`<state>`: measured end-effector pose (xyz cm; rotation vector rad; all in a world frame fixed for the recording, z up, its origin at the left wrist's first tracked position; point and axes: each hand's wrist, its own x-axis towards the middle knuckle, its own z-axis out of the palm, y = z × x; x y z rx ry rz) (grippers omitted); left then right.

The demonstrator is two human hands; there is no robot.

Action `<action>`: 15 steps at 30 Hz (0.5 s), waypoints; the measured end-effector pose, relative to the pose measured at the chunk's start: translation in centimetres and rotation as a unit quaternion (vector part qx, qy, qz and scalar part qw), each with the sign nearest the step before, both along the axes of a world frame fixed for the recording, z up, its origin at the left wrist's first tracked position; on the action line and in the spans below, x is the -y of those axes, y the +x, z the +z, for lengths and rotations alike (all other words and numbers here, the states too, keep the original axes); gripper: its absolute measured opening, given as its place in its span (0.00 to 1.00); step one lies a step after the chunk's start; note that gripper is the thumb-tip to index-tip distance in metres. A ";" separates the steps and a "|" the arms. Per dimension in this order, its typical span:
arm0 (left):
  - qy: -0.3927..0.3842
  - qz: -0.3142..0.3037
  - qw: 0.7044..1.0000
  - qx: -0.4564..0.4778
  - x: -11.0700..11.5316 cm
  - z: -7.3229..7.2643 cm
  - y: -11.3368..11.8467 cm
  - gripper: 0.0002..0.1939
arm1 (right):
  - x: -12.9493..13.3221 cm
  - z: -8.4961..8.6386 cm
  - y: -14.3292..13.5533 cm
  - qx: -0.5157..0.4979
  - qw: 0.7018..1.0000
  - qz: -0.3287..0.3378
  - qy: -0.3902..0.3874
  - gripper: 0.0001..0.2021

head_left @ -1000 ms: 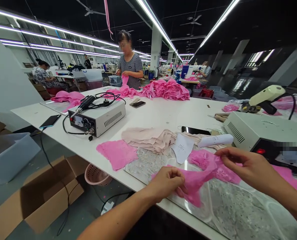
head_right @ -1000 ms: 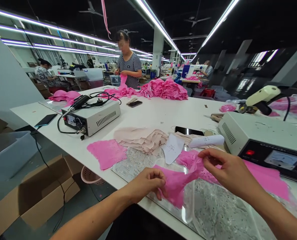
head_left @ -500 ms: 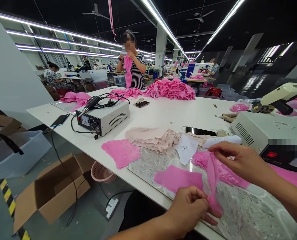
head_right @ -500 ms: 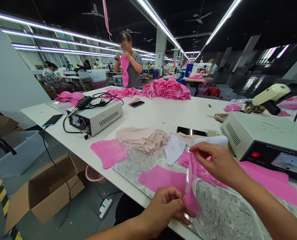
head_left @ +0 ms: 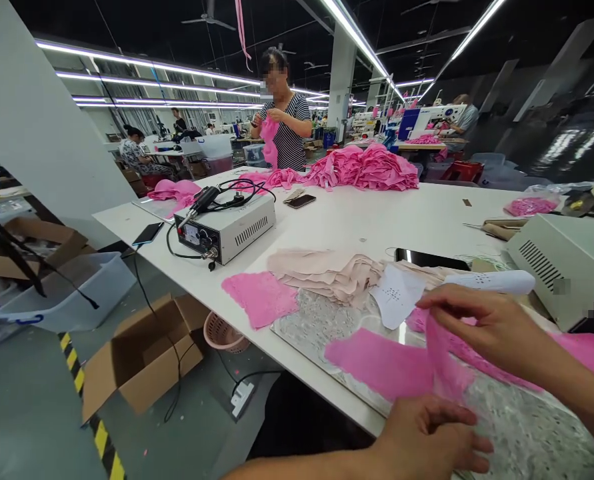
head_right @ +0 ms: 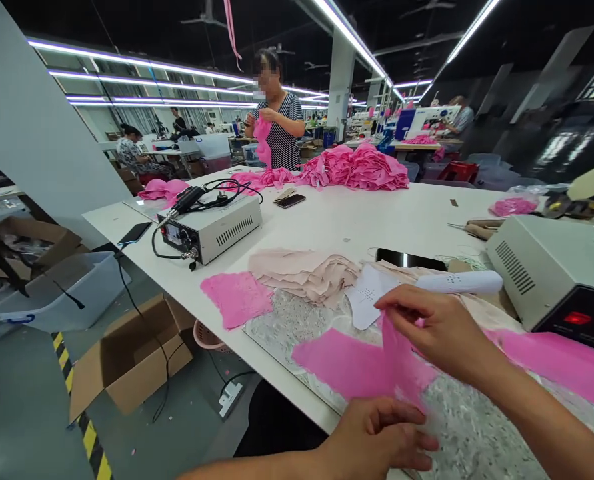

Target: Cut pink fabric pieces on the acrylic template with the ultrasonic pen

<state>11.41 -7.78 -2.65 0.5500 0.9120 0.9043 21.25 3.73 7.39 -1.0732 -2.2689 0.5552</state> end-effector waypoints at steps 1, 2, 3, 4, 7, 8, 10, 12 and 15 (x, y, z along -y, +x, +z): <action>-0.008 -0.029 1.000 -0.001 0.3 -0.1 -0.2 0.17 | 0.5 -0.2 -0.9 -0.001 0.999 0.041 -0.014 0.16; -0.007 -0.067 0.998 -0.010 0.7 0.0 -0.7 0.15 | 0.9 -0.6 -1.7 0.000 0.996 0.082 -0.033 0.16; 0.003 -0.110 0.994 -0.025 1.1 0.2 -1.5 0.13 | 1.2 -1.0 -2.2 -0.001 0.992 0.114 -0.049 0.15; 0.030 -0.160 0.985 -0.054 1.5 0.7 -2.5 0.12 | 1.4 -1.3 -2.3 -0.005 0.990 0.127 -0.058 0.15; 0.184 -0.214 0.939 -0.198 1.9 2.9 -6.7 0.14 | 1.3 -2.4 -0.3 -0.026 0.996 0.071 -0.057 0.17; 0.264 -0.167 0.907 -0.283 1.7 3.5 -8.3 0.12 | 1.3 -2.7 1.0 -0.027 0.998 0.036 -0.054 0.18; 0.374 -0.072 0.800 -0.463 0.9 4.4 -11.3 0.10 | 1.8 -3.6 3.9 -0.013 0.998 -0.013 -0.058 0.17; 0.381 -0.047 0.768 -0.512 -0.1 4.6 -13.9 0.11 | 3.1 -4.9 6.3 0.008 0.997 -0.031 -0.070 0.14; 0.390 -0.074 0.742 -0.540 -1.4 4.4 -16.0 0.10 | 5.6 -7.4 7.9 0.035 0.998 -0.025 -0.042 0.11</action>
